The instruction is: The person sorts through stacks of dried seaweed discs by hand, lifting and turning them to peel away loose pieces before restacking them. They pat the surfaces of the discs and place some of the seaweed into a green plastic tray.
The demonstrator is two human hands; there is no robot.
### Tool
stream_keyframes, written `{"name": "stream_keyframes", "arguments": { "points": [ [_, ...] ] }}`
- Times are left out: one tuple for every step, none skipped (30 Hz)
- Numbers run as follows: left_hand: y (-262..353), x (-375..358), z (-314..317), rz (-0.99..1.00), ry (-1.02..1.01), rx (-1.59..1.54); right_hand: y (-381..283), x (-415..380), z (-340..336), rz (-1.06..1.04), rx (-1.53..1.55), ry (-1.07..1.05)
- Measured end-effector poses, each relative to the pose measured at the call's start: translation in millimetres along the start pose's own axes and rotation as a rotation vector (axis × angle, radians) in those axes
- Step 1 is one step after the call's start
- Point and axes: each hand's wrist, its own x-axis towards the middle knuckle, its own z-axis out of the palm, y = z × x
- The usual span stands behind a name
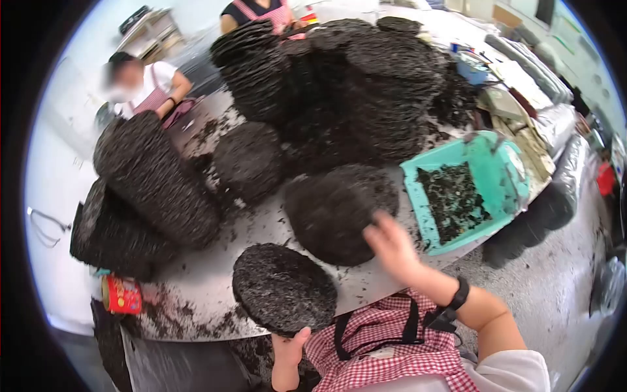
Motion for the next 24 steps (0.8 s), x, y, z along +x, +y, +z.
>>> {"name": "stream_keyframes", "arguments": {
  "points": [
    [1, -1, 0, -0.028, -0.007, -0.001, 34, 13, -2, -0.071, 0.035, 0.168],
    [2, 0, 0, -0.058, -0.024, -0.005, 40, 12, -8, -0.136, -0.133, 0.283],
    [2, 2, 1, -0.033, -0.038, -0.008, 41, 13, -11, -0.203, -0.305, 0.405],
    [0, 3, 4, -0.011, -0.052, -0.012, 25, 3, -11, -0.242, -0.225, 0.301],
    [-1, 3, 5, 0.003, -0.063, -0.014, 14, -9, -7, -0.250, -0.162, 0.105],
    [0, 5, 7, -0.030, -0.084, -0.007, 3, -22, 0, -0.291, -0.025, -0.149],
    [0, 6, 10, -0.024, -0.104, -0.009, -16, -35, 9, -0.309, -0.077, -0.349],
    [-1, 7, 14, -0.016, -0.122, -0.009, -25, -46, 20, -0.421, -0.069, -0.462],
    [-3, 6, 15, -0.006, -0.138, -0.009, -32, -53, 31, -0.503, -0.148, -0.498],
    [-6, 6, 14, 0.020, -0.144, 0.006, -31, -56, 39, -0.511, -0.155, -0.534],
    [-4, 7, 13, 0.024, -0.126, -0.004, -28, -57, 45, -0.518, -0.165, -0.570],
    [0, 8, 12, 0.026, -0.108, -0.014, -25, -55, 45, -0.410, -0.085, -0.539],
    [3, 8, 10, 0.029, -0.089, -0.025, -24, -51, 43, -0.301, -0.006, -0.508],
    [6, 7, 8, 0.032, -0.087, -0.132, -23, -45, 39, -0.283, 0.093, -0.343],
    [5, 7, -1, 0.002, -0.024, -0.111, -29, -42, 25, -0.083, 0.048, -0.222],
    [8, 7, -4, -0.001, 0.022, -0.186, -37, -32, 13, 0.215, 0.062, -0.115],
    [11, 7, -6, -0.005, 0.065, -0.264, -10, -21, 9, 0.139, 0.148, 0.077],
    [9, 8, -17, -0.076, 0.131, -0.285, 23, -6, -3, 0.102, 0.278, 0.103],
    [13, 11, -17, -0.100, 0.175, -0.330, 33, 3, -10, 0.065, 0.176, 0.264],
    [14, 14, -15, -0.061, 0.218, -0.336, 40, 5, -19, 0.087, 0.116, 0.332],
    [16, 19, -12, -0.019, 0.260, -0.344, 45, 6, -29, 0.106, 0.055, 0.399],
    [18, 23, -8, 0.011, 0.256, -0.334, 49, 5, -36, 0.099, 0.050, 0.397],
    [21, 27, -3, 0.036, 0.256, -0.322, 54, 2, -41, 0.098, 0.045, 0.391],
    [24, 30, 1, 0.061, 0.257, -0.309, 58, -2, -46, 0.099, 0.040, 0.384]
  ]
}}
